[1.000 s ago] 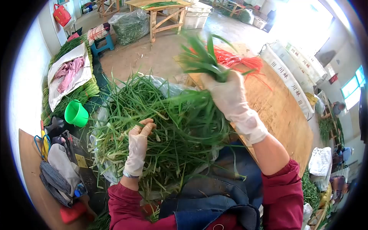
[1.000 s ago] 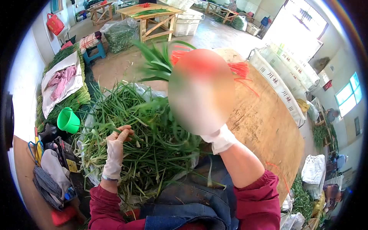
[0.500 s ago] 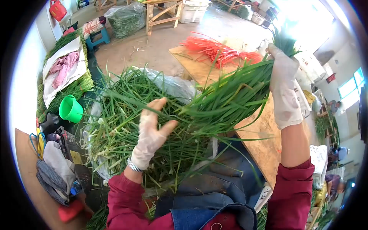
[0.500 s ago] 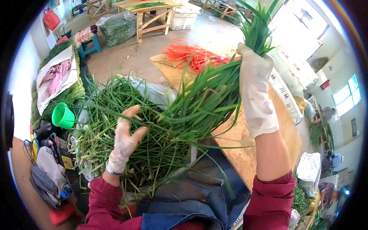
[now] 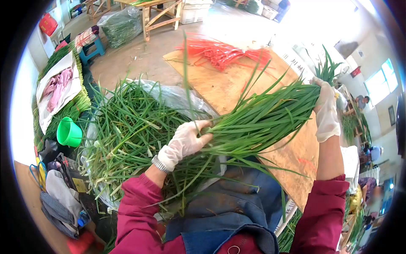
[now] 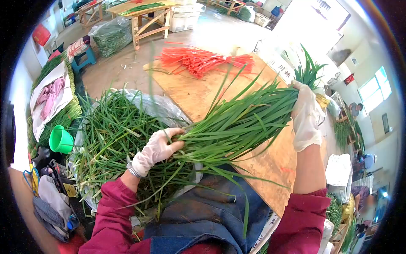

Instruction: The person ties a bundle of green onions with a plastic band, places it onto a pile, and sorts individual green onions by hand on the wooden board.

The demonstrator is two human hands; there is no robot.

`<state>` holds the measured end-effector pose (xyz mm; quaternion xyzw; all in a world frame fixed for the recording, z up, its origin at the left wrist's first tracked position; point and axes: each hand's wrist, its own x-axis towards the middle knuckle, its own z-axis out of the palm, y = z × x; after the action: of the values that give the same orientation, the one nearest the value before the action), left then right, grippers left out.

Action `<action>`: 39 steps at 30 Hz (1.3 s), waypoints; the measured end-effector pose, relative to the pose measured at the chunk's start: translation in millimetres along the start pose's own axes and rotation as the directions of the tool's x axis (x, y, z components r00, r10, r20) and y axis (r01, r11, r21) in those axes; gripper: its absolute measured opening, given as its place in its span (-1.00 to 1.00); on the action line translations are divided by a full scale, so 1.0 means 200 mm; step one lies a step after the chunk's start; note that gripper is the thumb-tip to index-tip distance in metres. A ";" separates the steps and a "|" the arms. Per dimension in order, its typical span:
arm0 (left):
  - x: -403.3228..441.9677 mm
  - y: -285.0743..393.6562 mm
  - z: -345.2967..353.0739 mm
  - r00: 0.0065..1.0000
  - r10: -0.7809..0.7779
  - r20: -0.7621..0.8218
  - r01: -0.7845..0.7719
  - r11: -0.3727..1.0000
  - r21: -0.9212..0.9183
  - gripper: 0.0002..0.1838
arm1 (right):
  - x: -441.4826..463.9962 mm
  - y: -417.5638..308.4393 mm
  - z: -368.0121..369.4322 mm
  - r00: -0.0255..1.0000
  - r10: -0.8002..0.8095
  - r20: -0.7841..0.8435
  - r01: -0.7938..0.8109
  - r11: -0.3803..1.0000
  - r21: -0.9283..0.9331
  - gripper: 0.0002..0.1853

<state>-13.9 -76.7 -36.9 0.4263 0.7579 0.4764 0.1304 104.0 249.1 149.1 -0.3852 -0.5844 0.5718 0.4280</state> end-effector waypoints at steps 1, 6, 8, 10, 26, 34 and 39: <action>-0.02 0.00 0.01 0.999 -0.037 -0.013 0.036 0.994 -0.101 -0.62 | 0.05 0.03 -0.06 0.999 0.027 0.021 -0.027 0.999 0.026 -0.84; -0.12 0.02 -0.03 0.992 -0.063 -0.108 0.045 0.985 -0.168 -0.87 | 0.20 0.21 -0.26 0.988 0.157 0.001 -0.155 0.974 0.167 -0.87; -0.18 0.04 -0.09 0.985 -0.097 -0.143 0.086 0.993 -0.078 -0.90 | 0.17 0.24 -0.27 0.989 0.139 -0.047 -0.130 0.980 0.153 -0.90; -0.25 0.06 -0.17 0.982 -0.122 -0.146 0.123 0.992 -0.003 -0.84 | 0.18 0.29 -0.30 0.986 0.165 0.029 -0.168 0.972 0.166 -0.90; -0.47 0.13 -0.36 0.965 0.059 -0.255 0.210 0.410 0.888 -0.27 | 0.38 0.71 -0.79 0.933 0.325 -0.152 -0.278 0.924 0.264 -0.81; -0.04 0.34 0.28 0.886 -0.463 0.022 0.452 0.853 -0.260 -0.31 | 0.25 0.58 -0.72 0.943 0.279 -0.180 -0.218 0.929 0.300 -0.82; -0.07 0.26 0.32 0.895 -0.430 -0.120 0.363 0.856 -0.368 -0.53 | 0.07 0.39 -0.56 0.977 0.206 -0.060 -0.175 0.927 0.330 -0.84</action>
<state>60.2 -38.9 -28.1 0.1822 0.7462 0.6010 0.2209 200.8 304.2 69.6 -0.3911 -0.4220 0.6801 0.4544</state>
